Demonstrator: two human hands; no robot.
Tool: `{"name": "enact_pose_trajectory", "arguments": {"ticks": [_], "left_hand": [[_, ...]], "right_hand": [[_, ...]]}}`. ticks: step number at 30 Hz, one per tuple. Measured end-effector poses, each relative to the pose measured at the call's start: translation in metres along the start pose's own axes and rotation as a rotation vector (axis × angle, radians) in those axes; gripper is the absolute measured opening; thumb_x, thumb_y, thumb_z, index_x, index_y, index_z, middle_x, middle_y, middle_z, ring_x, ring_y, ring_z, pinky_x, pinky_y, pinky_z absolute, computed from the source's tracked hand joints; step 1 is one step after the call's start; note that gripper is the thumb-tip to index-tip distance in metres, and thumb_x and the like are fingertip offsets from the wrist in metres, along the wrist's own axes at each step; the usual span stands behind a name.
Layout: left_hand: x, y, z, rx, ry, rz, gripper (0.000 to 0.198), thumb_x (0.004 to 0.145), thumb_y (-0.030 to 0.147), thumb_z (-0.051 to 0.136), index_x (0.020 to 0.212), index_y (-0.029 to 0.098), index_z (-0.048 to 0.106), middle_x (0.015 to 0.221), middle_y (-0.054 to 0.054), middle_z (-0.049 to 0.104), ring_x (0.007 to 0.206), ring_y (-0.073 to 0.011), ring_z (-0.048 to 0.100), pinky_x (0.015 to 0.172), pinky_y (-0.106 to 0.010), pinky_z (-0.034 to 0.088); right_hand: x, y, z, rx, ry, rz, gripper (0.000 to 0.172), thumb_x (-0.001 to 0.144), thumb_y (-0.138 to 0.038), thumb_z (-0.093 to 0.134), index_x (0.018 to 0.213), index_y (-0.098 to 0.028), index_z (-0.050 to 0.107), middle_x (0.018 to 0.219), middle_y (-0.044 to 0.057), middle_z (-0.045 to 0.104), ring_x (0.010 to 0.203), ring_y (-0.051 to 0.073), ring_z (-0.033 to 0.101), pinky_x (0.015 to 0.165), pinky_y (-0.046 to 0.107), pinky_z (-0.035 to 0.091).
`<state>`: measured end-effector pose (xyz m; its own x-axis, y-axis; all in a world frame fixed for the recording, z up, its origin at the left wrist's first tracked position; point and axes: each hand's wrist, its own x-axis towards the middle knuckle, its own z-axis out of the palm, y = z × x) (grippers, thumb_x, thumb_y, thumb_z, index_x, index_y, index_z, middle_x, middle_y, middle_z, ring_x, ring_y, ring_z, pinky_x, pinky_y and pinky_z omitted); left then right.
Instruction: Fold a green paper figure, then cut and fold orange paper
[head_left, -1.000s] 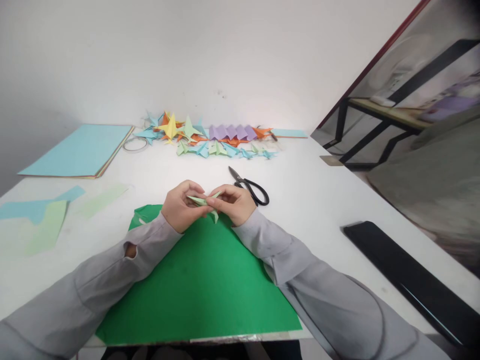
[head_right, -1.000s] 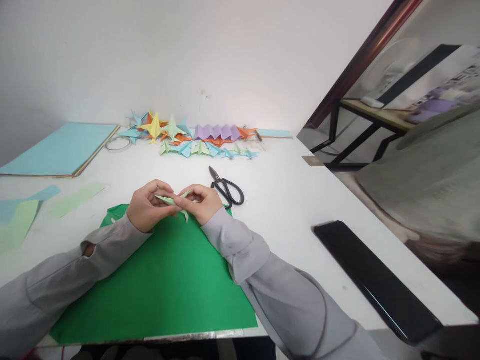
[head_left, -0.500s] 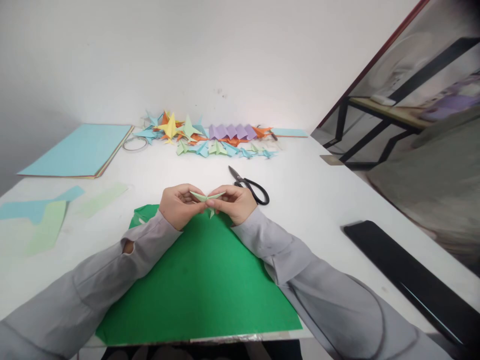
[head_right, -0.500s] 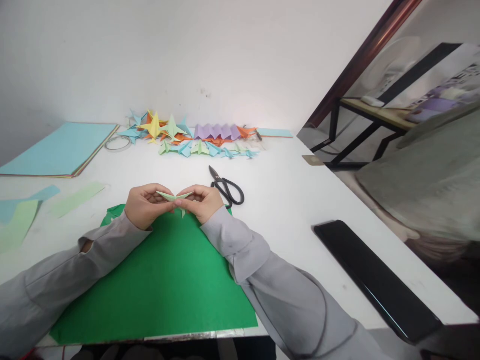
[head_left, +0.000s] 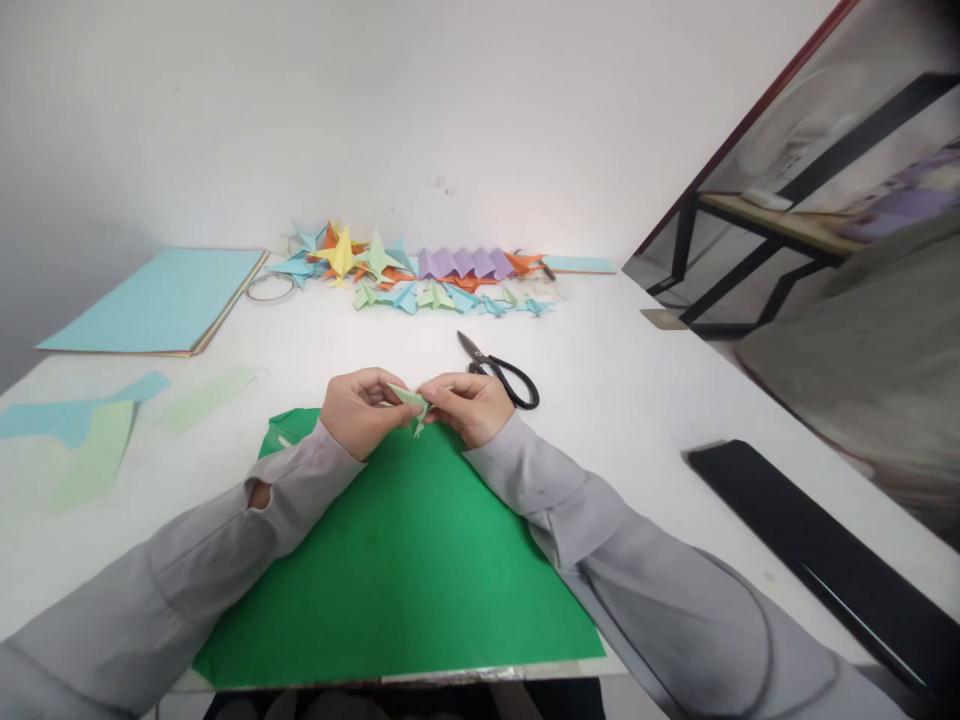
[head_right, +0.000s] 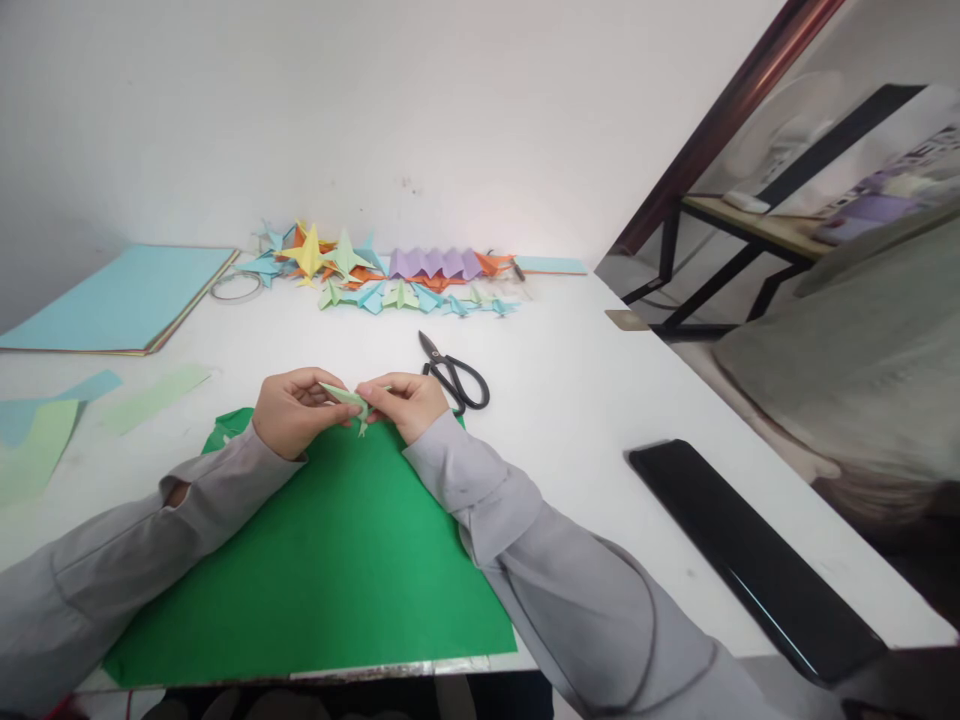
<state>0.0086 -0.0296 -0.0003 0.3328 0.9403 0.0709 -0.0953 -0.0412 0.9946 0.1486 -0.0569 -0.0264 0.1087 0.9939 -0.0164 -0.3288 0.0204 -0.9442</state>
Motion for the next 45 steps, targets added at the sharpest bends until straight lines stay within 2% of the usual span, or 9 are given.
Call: {"name": "enact_pose_trajectory", "arguments": {"ticks": [7,16,20,27,33,37,41,45], "left_hand": [[0.000,-0.007,-0.002,-0.019,-0.057,0.043,0.026,0.041,0.012,0.080,0.061,0.011,0.064,0.048,0.000,0.063,0.046,-0.0131,0.060,0.049,-0.024,0.053],[-0.002,0.002,0.001,-0.035,-0.058,-0.005,0.028,0.043,0.023,0.082,0.059,0.011,0.062,0.046,0.001,0.061,0.042,-0.0144,0.060,0.043,-0.025,0.052],[-0.001,0.000,-0.001,-0.035,-0.068,-0.007,0.028,0.045,0.027,0.081,0.057,0.011,0.061,0.044,0.000,0.060,0.040,-0.0141,0.058,0.041,-0.025,0.051],[0.002,-0.005,-0.002,-0.060,-0.065,-0.010,0.027,0.046,0.025,0.081,0.056,0.011,0.061,0.044,0.001,0.059,0.039,-0.0128,0.057,0.039,-0.024,0.050],[0.001,-0.002,-0.002,-0.068,-0.069,-0.012,0.026,0.046,0.023,0.081,0.057,0.011,0.061,0.045,0.001,0.059,0.039,-0.0120,0.056,0.039,-0.023,0.050],[0.001,-0.003,-0.003,-0.089,-0.070,-0.035,0.025,0.045,0.022,0.081,0.056,0.011,0.061,0.044,0.002,0.059,0.039,-0.0118,0.056,0.039,-0.023,0.050],[0.003,-0.003,-0.004,-0.124,-0.048,-0.074,0.025,0.043,0.021,0.082,0.053,0.011,0.061,0.044,0.001,0.058,0.038,-0.0107,0.055,0.039,-0.023,0.049],[0.003,-0.003,-0.003,-0.158,-0.043,-0.127,0.027,0.042,0.024,0.082,0.050,0.012,0.060,0.043,0.002,0.058,0.038,-0.0111,0.055,0.039,-0.023,0.049]], "right_hand": [[0.002,0.005,-0.001,0.051,-0.005,0.045,0.027,0.047,-0.039,0.080,0.060,-0.017,0.071,0.052,-0.001,0.066,0.045,0.007,0.057,0.047,0.020,0.045],[0.000,0.004,0.000,-0.004,0.032,0.032,0.026,0.048,-0.038,0.080,0.062,-0.018,0.072,0.051,-0.001,0.065,0.044,0.007,0.053,0.048,0.022,0.044],[0.000,0.004,-0.001,-0.045,0.034,0.021,0.025,0.049,-0.036,0.080,0.064,-0.018,0.072,0.053,0.000,0.066,0.046,0.009,0.054,0.049,0.023,0.043],[-0.001,0.004,0.000,-0.064,0.044,0.017,0.028,0.047,-0.038,0.080,0.064,-0.017,0.072,0.050,0.000,0.064,0.047,0.009,0.053,0.050,0.024,0.043],[-0.002,0.005,0.002,-0.074,0.100,-0.004,0.032,0.048,-0.042,0.079,0.064,-0.016,0.072,0.048,0.000,0.062,0.045,0.010,0.053,0.048,0.025,0.043],[-0.004,0.002,0.004,-0.080,0.069,-0.013,0.030,0.047,-0.039,0.080,0.065,-0.016,0.071,0.048,-0.001,0.062,0.045,0.010,0.052,0.048,0.024,0.043],[-0.010,-0.006,0.008,-0.061,-0.015,-0.016,0.027,0.045,-0.032,0.082,0.062,-0.016,0.067,0.053,-0.002,0.064,0.047,0.009,0.054,0.049,0.023,0.044],[-0.009,-0.008,0.009,-0.078,-0.068,-0.015,0.029,0.044,-0.034,0.082,0.056,-0.016,0.062,0.044,-0.004,0.058,0.041,0.008,0.050,0.045,0.023,0.041]]}}
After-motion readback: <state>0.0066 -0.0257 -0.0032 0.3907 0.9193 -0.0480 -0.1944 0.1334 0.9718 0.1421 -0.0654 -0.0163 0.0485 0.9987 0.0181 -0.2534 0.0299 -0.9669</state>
